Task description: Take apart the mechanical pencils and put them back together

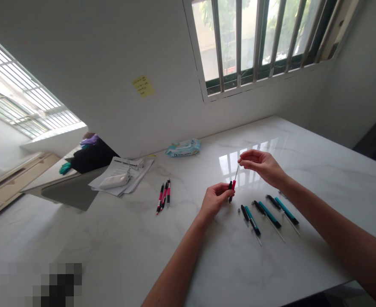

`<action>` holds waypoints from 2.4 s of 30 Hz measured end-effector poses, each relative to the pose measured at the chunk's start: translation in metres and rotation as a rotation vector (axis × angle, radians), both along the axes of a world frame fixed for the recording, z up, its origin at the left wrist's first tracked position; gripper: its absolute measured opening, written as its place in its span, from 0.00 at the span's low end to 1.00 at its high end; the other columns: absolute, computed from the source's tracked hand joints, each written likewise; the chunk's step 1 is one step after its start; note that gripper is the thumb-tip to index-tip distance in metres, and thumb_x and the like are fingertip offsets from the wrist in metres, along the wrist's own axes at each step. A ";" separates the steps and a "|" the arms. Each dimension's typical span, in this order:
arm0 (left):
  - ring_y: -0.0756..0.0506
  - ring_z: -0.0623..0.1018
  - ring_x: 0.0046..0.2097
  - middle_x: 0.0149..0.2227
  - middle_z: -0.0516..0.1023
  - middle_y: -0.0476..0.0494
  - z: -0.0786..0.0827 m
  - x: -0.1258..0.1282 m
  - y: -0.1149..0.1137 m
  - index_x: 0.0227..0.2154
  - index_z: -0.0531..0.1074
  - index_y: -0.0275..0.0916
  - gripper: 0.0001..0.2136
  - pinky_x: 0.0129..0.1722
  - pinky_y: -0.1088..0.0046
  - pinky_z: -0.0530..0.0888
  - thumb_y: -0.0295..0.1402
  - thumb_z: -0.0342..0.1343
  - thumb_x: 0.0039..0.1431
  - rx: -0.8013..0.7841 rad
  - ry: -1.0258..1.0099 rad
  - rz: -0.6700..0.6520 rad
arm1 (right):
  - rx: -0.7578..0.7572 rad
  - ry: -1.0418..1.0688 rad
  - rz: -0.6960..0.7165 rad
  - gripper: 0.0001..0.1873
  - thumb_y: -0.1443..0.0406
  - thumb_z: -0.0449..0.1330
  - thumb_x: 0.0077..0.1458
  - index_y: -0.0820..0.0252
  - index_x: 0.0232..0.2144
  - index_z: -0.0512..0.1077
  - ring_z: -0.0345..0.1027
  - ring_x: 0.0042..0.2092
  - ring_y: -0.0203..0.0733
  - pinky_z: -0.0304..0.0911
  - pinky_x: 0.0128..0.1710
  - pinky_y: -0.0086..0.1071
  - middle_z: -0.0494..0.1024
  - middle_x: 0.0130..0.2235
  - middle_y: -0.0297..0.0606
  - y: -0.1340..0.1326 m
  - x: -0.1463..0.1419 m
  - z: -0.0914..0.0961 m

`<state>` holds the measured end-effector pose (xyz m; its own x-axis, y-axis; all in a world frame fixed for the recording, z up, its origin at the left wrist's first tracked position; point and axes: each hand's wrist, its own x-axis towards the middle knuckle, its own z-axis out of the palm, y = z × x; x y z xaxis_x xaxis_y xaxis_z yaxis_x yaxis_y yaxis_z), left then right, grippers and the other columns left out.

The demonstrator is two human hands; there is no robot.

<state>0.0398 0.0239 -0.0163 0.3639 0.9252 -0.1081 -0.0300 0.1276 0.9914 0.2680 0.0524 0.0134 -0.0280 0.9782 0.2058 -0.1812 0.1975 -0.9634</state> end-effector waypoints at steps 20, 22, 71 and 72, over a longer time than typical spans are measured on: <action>0.47 0.78 0.34 0.32 0.82 0.44 0.001 -0.002 0.001 0.36 0.83 0.35 0.13 0.38 0.72 0.73 0.39 0.70 0.52 0.061 0.012 -0.037 | -0.027 -0.449 0.379 0.14 0.56 0.71 0.51 0.59 0.36 0.79 0.75 0.46 0.48 0.70 0.44 0.40 0.81 0.42 0.41 -0.006 -0.019 -0.010; 0.47 0.78 0.34 0.32 0.82 0.43 0.000 -0.002 0.001 0.36 0.83 0.35 0.13 0.38 0.72 0.73 0.39 0.70 0.52 0.066 0.020 -0.040 | -0.022 -0.427 0.354 0.14 0.56 0.71 0.50 0.59 0.34 0.79 0.74 0.47 0.49 0.69 0.45 0.40 0.82 0.43 0.42 -0.006 -0.021 -0.010; 0.45 0.79 0.41 0.39 0.82 0.47 -0.007 -0.024 0.017 0.36 0.80 0.43 0.06 0.44 0.69 0.75 0.27 0.59 0.59 0.628 0.541 0.311 | 0.255 -0.748 0.068 0.11 0.61 0.60 0.60 0.51 0.43 0.81 0.76 0.39 0.44 0.72 0.43 0.41 0.84 0.41 0.36 -0.003 -0.003 -0.008; 0.45 0.79 0.42 0.39 0.82 0.46 -0.005 -0.023 0.017 0.36 0.80 0.43 0.07 0.45 0.68 0.75 0.27 0.59 0.59 0.661 0.554 0.311 | 0.257 -0.746 0.067 0.11 0.62 0.60 0.60 0.52 0.42 0.80 0.76 0.39 0.44 0.72 0.43 0.41 0.84 0.40 0.35 -0.003 -0.004 -0.008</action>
